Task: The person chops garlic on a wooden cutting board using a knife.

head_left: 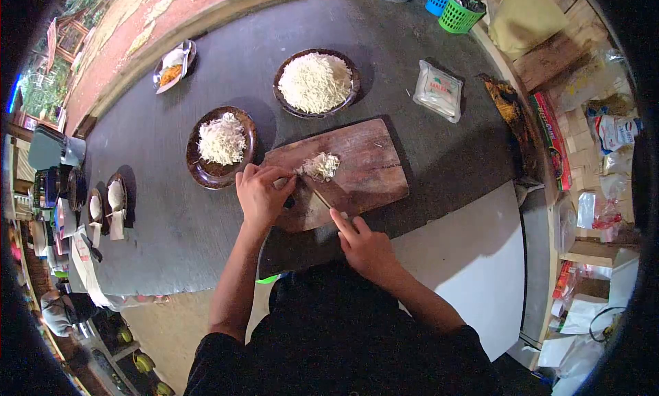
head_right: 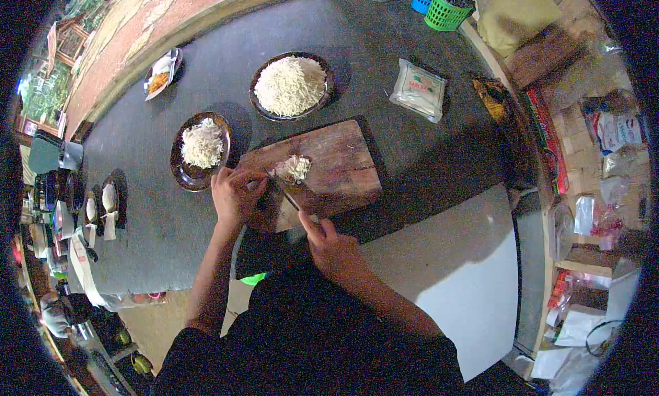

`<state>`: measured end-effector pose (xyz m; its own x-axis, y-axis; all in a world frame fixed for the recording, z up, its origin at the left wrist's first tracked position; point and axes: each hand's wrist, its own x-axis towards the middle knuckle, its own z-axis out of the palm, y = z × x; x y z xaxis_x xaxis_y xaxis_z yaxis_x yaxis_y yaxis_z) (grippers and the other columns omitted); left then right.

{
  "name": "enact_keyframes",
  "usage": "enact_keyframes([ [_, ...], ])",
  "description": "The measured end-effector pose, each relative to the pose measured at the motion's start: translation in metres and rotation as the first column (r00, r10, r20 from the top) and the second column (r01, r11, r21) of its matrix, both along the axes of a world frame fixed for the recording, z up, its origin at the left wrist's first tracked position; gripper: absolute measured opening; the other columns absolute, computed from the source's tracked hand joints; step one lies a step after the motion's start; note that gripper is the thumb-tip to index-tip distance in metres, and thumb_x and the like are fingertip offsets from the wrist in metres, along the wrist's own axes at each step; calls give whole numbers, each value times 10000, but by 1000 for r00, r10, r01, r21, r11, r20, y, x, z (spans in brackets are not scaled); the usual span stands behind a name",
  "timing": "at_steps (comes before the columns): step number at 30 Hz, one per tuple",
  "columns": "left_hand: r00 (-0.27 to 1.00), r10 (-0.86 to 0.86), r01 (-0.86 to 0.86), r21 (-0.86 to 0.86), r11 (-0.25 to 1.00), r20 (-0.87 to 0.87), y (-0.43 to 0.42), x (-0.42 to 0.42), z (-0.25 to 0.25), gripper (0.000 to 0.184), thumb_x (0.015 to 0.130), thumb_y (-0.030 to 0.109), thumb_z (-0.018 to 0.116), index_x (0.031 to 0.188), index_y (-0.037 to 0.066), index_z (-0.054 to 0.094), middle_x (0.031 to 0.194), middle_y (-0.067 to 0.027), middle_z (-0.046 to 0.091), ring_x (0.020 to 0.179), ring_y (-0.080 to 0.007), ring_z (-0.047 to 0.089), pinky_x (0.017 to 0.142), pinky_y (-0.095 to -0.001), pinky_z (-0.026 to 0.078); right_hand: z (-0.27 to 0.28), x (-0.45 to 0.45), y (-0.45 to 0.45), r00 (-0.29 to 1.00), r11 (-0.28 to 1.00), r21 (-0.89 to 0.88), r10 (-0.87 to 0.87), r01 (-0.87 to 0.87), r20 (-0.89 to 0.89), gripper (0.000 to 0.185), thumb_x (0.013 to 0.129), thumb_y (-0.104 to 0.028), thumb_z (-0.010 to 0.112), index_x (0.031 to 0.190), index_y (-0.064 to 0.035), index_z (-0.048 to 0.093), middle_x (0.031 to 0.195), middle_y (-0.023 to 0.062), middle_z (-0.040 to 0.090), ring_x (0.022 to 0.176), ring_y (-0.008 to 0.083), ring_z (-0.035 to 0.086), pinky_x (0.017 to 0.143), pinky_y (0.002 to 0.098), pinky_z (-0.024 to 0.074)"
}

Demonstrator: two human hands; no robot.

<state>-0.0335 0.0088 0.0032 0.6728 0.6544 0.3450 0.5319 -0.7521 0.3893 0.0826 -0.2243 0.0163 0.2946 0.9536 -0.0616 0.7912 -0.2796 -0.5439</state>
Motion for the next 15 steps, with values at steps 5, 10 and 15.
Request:
enact_keyframes([
  [5,1000,18,-18,11,1000,-24,-2,1,2,111,754,278,833,835,212,798,912,94,758,855,-199,579,809,-364,424,-3,1,-16,998,998,14,-57,56,28,611,971,-178,619,1545,-216,415,912,115,559,643,317,647,566,442,559],
  [10,999,4,-3,39,999,-32,1,1,-2,121,739,269,834,841,214,799,910,90,757,854,-203,578,809,-362,425,-1,1,-14,998,997,43,-58,59,-22,596,975,-206,624,1538,-221,429,909,110,559,641,320,643,564,445,555],
  [15,999,16,-15,24,1000,-43,0,1,0,133,723,255,834,844,212,797,905,81,757,852,-206,578,811,-364,430,5,0,-8,999,1000,-7,-16,16,28,584,981,-215,616,1536,-215,434,903,108,558,629,321,641,564,449,558],
])
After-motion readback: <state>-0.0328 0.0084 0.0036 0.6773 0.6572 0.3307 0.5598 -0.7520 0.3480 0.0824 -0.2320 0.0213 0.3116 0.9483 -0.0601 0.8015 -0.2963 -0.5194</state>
